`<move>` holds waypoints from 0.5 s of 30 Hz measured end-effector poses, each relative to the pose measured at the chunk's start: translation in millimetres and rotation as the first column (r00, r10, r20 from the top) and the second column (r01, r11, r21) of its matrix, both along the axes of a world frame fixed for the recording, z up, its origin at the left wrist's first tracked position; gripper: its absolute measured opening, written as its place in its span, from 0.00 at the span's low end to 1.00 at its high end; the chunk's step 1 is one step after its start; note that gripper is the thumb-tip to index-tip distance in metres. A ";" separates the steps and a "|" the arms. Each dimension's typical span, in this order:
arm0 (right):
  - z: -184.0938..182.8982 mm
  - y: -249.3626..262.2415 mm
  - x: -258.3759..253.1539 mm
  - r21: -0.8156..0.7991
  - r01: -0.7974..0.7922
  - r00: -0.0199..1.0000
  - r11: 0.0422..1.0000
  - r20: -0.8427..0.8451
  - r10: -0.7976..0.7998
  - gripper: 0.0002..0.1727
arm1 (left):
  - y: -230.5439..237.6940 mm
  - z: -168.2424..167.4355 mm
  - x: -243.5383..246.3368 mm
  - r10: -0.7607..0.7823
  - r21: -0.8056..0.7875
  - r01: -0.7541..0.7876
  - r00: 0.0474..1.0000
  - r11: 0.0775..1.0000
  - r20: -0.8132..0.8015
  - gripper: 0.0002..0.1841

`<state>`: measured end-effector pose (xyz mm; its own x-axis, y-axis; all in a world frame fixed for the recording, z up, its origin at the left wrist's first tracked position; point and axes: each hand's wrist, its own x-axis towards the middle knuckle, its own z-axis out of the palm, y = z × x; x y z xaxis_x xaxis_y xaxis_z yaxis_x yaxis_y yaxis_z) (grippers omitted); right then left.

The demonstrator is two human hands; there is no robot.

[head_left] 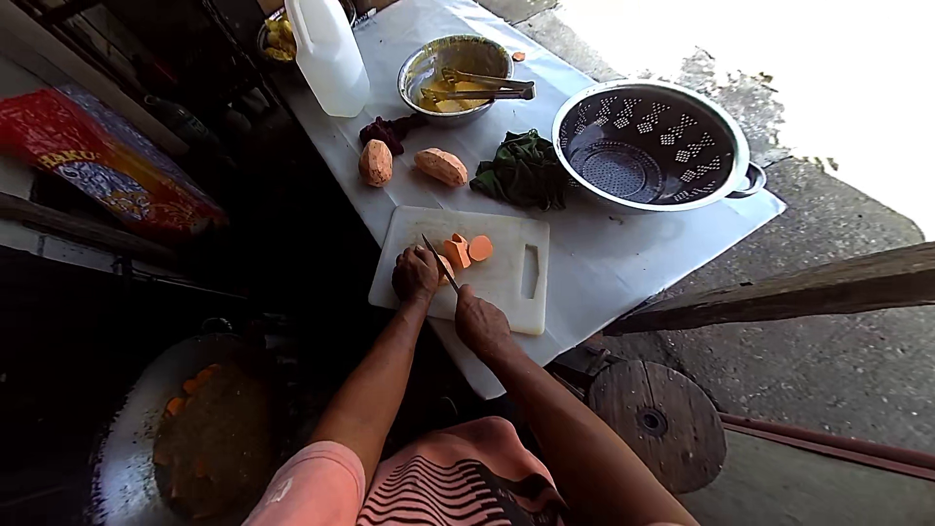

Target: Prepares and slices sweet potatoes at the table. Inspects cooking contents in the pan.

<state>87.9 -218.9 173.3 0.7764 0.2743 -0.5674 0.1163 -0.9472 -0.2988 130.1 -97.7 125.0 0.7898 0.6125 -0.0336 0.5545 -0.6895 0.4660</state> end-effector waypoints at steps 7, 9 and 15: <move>-9.7 0.4 -7.2 0.021 -0.041 0.999 0.999 -0.009 0.042 0.20 | 3.4 5.9 3.9 0.032 -0.020 -0.034 0.997 0.999 -0.073 0.31; -5.3 -25.1 -26.8 0.010 -0.055 0.997 0.998 -0.050 0.055 0.19 | 11.0 19.2 1.0 0.003 -0.120 -0.026 0.983 0.992 -0.186 0.36; -13.7 -65.1 -9.7 0.148 0.010 0.993 0.989 -0.122 0.009 0.17 | 38.9 30.1 -25.9 0.012 -0.762 -0.009 1.000 0.648 -0.002 0.28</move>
